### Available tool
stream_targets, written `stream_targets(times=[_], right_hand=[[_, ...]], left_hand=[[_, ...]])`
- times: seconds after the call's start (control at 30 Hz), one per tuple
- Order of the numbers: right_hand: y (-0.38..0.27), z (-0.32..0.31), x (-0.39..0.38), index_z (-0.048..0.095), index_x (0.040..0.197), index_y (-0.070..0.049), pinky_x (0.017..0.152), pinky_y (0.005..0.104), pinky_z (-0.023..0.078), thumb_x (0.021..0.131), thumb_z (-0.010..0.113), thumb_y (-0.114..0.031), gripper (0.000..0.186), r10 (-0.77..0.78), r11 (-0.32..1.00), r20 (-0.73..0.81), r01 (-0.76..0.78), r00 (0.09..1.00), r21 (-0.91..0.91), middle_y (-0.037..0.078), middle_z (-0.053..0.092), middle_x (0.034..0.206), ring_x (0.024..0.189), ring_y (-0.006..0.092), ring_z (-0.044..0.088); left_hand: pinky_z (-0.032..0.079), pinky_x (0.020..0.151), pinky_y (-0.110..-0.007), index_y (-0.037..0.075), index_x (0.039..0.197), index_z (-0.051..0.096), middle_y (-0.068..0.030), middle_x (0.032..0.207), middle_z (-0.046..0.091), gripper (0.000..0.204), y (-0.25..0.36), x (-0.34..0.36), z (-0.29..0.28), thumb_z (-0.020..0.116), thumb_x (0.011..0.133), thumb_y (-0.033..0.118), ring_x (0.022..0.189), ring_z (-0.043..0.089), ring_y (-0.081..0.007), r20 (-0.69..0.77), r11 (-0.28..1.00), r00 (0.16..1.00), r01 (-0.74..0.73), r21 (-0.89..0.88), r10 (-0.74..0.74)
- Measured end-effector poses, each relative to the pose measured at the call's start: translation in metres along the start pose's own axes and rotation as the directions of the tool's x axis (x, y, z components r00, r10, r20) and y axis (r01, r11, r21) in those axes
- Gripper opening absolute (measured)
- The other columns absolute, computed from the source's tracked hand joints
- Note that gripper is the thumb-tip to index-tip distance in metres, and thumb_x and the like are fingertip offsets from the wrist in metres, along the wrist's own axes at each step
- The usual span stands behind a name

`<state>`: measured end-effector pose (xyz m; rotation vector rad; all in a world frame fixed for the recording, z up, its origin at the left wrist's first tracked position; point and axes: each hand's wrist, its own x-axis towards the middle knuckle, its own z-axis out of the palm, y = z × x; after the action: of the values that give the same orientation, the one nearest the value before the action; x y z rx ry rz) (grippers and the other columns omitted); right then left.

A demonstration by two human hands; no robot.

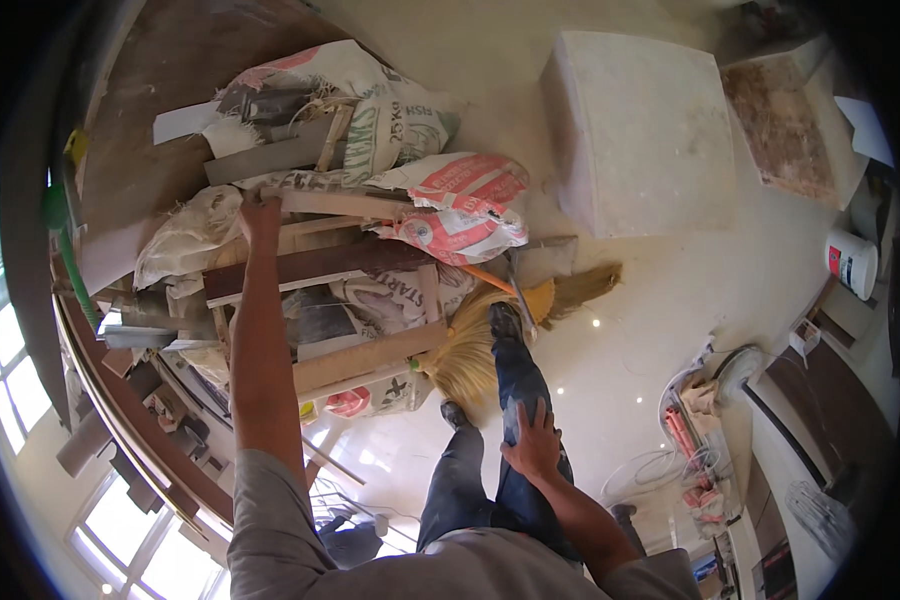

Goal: The recorder mixes wood filler and then sands/fits a wooden trim piece into a cabinet corner.

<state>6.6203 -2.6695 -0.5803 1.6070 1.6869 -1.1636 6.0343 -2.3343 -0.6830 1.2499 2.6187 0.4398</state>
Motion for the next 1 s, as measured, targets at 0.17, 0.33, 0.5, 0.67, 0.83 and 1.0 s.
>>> stream_targets(times=[0.17, 0.33, 0.5, 0.67, 0.83, 1.0], right_hand=[[-0.004, -0.001, -0.002, 0.040, 0.156, -0.019, 0.102, 0.0659, 0.046, 0.075, 0.081, -0.043, 0.094, -0.014, 1.000, 0.013, 0.015, 1.000, -0.022, 0.024, 0.031, 0.161, 0.137, 0.0480, 0.044], [0.000, 0.004, -0.008, 0.039, 0.157, -0.018, 0.103, 0.0609, 0.048, 0.076, 0.082, -0.047, 0.096, -0.017, 0.998, 0.056, 0.020, 0.998, -0.062, 0.025, 0.035, 0.159, 0.140, 0.0432, 0.044], [0.019, 0.029, -0.024, 0.043, 0.153, -0.014, 0.103, 0.0576, 0.049, 0.082, 0.078, -0.045, 0.085, -0.153, 0.977, -0.019, 0.148, 0.988, -0.151, 0.021, 0.038, 0.159, 0.140, 0.0411, 0.045], [0.001, 0.027, -0.043, 0.062, 0.135, -0.009, 0.102, 0.0477, 0.049, 0.091, 0.067, -0.025, 0.046, -0.467, 0.870, 0.035, 0.452, 0.883, 0.199, 0.016, 0.056, 0.140, 0.128, 0.0368, 0.057], [-0.100, -0.016, -0.104, 0.049, 0.151, -0.007, 0.108, 0.0368, 0.045, 0.106, 0.041, -0.058, 0.068, -0.622, 0.523, 0.253, 0.152, 0.741, 0.839, 0.011, 0.054, 0.150, 0.126, 0.0299, 0.060], [-0.173, -0.048, -0.212, 0.049, 0.148, -0.012, 0.101, 0.0327, 0.047, 0.107, 0.044, -0.058, 0.063, -0.779, -0.052, 0.237, -0.437, 0.580, 0.898, 0.006, 0.066, 0.133, 0.119, 0.0178, 0.062]], left_hand=[[0.053, 0.076, -0.028, -0.001, 0.126, 0.067, -0.0043, 0.104, 0.069, 0.041, -0.001, -0.052, -0.063, 0.077, 0.087, 0.008, 0.088, 0.063, -0.0114, 0.177, 0.749, 0.971, 0.235, -0.620, -0.158], [0.052, 0.082, -0.027, 0.000, 0.120, 0.066, -0.0029, 0.105, 0.067, 0.031, 0.026, -0.121, -0.194, 0.075, 0.091, 0.005, 0.093, 0.062, -0.0121, 0.031, 0.718, 1.000, 0.024, -0.696, -0.004], [0.050, 0.092, -0.029, 0.001, 0.114, 0.065, -0.0046, 0.110, 0.063, 0.027, 0.044, -0.228, -0.319, 0.074, 0.089, 0.000, 0.100, 0.061, -0.0135, -0.114, 0.776, 0.988, -0.150, -0.613, 0.100], [0.055, 0.089, -0.033, 0.007, 0.101, 0.064, -0.0071, 0.104, 0.061, 0.033, 0.076, -0.358, -0.393, 0.079, 0.078, -0.010, 0.099, 0.066, -0.0202, -0.246, 0.787, 0.949, -0.302, -0.538, 0.196], [0.062, 0.087, -0.042, 0.009, 0.093, 0.066, -0.0058, 0.099, 0.063, 0.032, 0.121, -0.498, -0.401, 0.079, 0.074, -0.014, 0.098, 0.070, -0.0277, -0.338, 0.813, 0.845, -0.510, -0.281, 0.414], [0.062, 0.087, -0.043, 0.007, 0.092, 0.077, -0.0080, 0.096, 0.066, 0.026, 0.142, -0.591, -0.400, 0.079, 0.075, -0.012, 0.094, 0.070, -0.0273, -0.414, 0.717, 0.758, -0.634, -0.290, 0.504]])
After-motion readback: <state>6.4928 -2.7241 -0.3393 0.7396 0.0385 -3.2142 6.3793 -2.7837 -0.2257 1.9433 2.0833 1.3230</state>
